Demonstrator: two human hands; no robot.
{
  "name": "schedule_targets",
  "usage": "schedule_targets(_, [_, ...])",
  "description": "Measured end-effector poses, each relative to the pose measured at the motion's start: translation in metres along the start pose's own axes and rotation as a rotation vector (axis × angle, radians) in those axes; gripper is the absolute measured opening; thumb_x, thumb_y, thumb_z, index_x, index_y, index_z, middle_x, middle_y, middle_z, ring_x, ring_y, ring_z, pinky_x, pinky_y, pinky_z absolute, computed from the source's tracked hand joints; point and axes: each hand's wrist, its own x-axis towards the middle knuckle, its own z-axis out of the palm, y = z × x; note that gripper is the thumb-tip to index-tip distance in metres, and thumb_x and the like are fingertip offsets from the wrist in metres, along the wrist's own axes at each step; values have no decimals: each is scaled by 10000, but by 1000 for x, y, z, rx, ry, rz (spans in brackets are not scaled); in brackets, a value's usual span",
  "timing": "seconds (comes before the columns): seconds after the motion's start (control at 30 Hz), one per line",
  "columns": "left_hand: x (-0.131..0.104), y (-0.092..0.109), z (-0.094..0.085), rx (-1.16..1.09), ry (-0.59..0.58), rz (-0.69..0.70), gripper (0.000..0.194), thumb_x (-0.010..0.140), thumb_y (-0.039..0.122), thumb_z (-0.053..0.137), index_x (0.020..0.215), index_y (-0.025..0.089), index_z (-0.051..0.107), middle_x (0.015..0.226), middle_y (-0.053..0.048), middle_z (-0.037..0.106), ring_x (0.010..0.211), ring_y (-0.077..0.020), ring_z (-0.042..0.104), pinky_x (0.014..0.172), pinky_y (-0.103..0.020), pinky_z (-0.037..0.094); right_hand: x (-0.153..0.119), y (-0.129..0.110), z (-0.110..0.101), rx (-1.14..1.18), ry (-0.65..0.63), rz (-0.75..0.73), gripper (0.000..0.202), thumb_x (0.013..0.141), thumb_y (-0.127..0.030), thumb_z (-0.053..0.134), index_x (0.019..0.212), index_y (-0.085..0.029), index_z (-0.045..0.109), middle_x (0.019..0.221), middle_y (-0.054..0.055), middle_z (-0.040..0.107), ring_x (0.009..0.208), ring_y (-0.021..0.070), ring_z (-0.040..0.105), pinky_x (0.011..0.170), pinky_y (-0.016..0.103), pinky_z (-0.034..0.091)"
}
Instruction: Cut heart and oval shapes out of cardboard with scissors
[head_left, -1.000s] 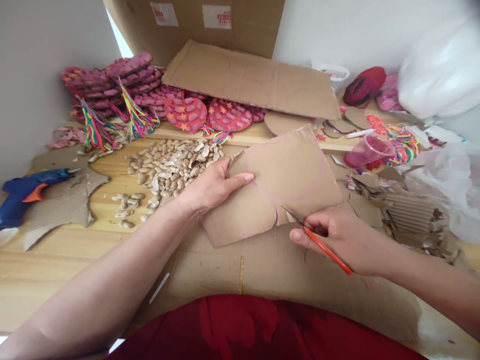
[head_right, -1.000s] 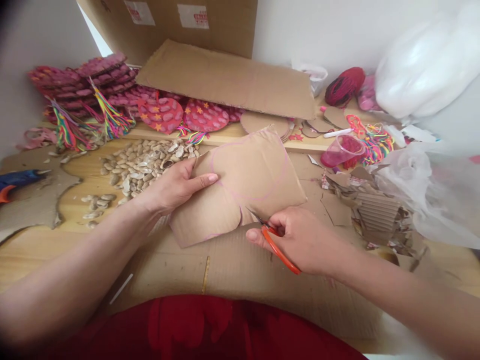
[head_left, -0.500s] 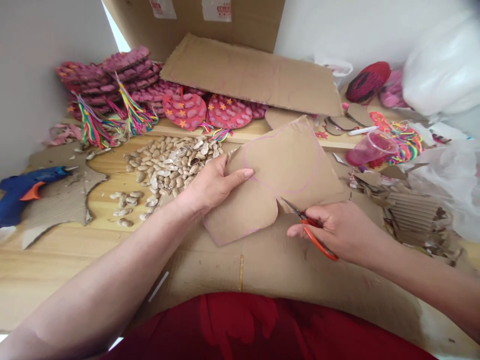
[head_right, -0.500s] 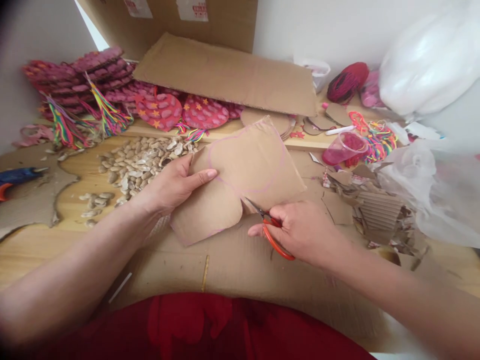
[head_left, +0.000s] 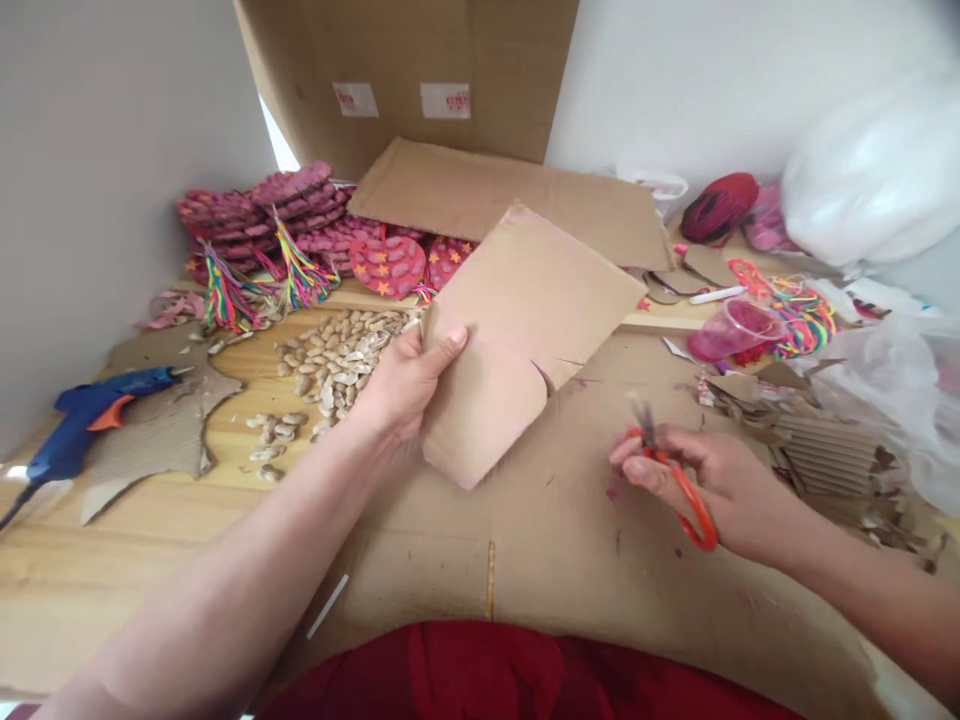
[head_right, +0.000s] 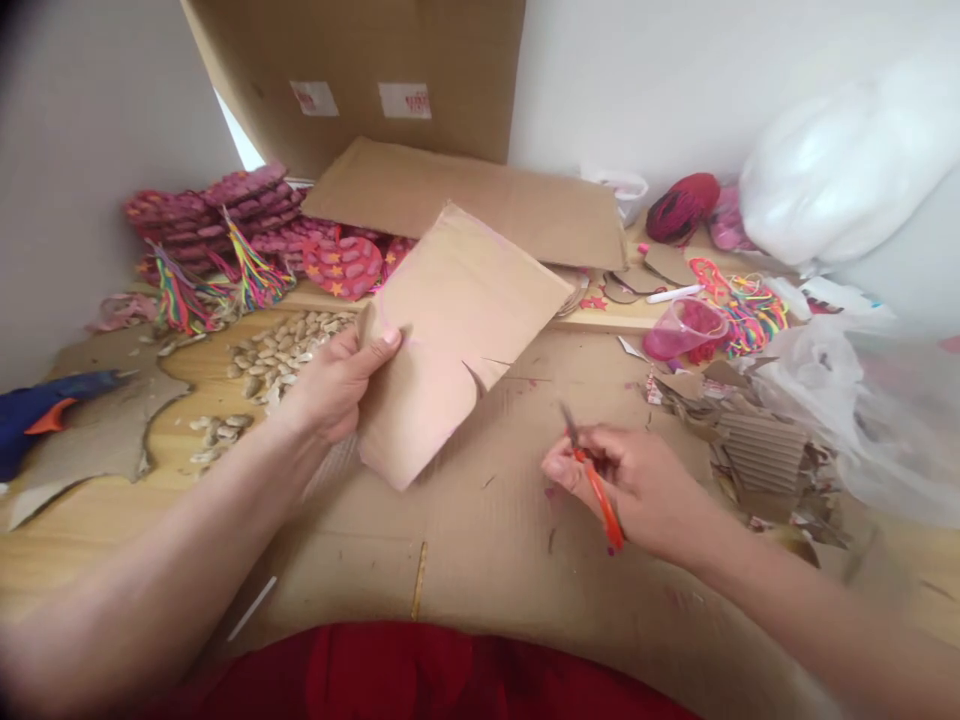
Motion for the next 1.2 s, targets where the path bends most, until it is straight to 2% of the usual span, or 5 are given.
schedule_targets(0.17, [-11, -13, 15, -81, -84, -127, 448, 781, 384, 797, 1165, 199, 661, 1127, -78, 767, 1042, -259, 717, 884, -343, 580, 7, -11, 23, 400, 314, 41, 329, 802, -529, 743, 915, -222, 700, 871, 42, 698, 676, 170, 583, 607, 302, 476])
schedule_targets(0.5, [-21, -20, 23, -155, -185, -246, 459, 808, 421, 770, 1218, 235, 680, 1134, -79, 772, 1048, -276, 729, 933, -390, 583, 27, -25, 45, 968, 240, -118, 76, 796, -317, 778, 860, -277, 769, 886, -3, 762, 884, 196, 696, 850, 355, 556])
schedule_targets(0.67, [-27, -21, 28, -209, -184, -499, 354, 778, 401, 795, 1040, 171, 735, 980, -116, 793, 921, -290, 756, 821, -393, 620, 27, -29, 46, 922, 248, -72, 222, 757, -399, 780, 631, -241, 689, 806, 24, 769, 846, 245, 728, 852, 418, 586])
schedule_targets(0.83, [-30, -22, 33, -267, -146, -486, 334, 781, 359, 800, 1052, 177, 730, 1008, -105, 793, 970, -279, 750, 863, -387, 615, 30, -25, 48, 809, 401, -94, 108, 789, -333, 786, 724, -258, 743, 756, 8, 764, 793, 223, 724, 818, 398, 585])
schedule_targets(1.2, [-16, -17, 14, -278, -224, -417, 382, 702, 386, 857, 1006, 171, 767, 1011, -103, 798, 917, -264, 756, 832, -344, 611, 10, -25, 45, 970, 87, 25, 167, 710, -381, 851, 747, -248, 755, 699, 2, 729, 575, 167, 639, 548, 299, 510])
